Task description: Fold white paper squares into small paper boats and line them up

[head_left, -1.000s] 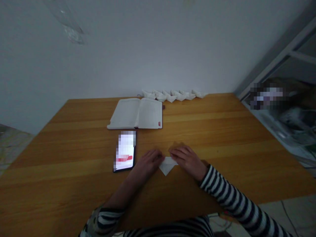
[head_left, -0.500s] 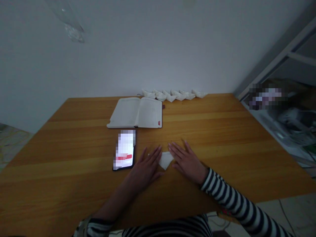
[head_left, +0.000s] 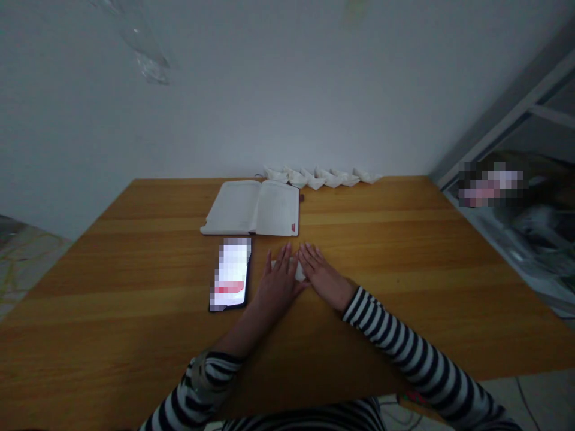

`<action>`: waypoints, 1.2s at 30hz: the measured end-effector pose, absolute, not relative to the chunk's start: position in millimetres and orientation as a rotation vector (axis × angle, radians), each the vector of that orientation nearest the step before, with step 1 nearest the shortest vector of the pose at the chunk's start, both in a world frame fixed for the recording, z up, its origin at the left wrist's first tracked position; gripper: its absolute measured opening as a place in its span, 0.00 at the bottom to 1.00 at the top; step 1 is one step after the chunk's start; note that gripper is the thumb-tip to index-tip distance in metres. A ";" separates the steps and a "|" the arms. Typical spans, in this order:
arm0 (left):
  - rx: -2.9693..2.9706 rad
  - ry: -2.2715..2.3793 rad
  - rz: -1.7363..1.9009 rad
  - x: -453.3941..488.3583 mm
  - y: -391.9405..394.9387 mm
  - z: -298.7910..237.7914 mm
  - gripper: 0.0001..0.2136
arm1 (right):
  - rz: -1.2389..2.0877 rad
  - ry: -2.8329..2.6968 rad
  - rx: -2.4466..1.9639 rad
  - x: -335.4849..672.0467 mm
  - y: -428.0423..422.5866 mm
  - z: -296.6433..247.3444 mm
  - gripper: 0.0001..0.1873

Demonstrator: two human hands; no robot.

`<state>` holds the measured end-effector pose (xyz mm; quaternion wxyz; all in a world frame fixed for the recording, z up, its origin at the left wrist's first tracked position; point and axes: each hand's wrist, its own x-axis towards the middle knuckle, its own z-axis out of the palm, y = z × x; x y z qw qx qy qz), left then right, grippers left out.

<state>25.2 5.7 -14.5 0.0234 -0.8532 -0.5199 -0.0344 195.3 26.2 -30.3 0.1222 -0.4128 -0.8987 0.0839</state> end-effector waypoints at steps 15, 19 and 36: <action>-2.553 -1.675 -0.198 -26.0 -16.6 -14.8 0.37 | 0.133 -2.527 -1.428 227.5 12.2 -12.5 0.30; -2.560 -1.721 -0.272 -18.7 1.4 -1.7 0.31 | 0.191 -2.485 -1.394 227.3 14.3 -15.8 0.30; -3.004 -1.319 -0.304 17.7 28.6 -15.5 0.23 | 0.505 -2.296 -1.235 239.7 40.8 -24.9 0.27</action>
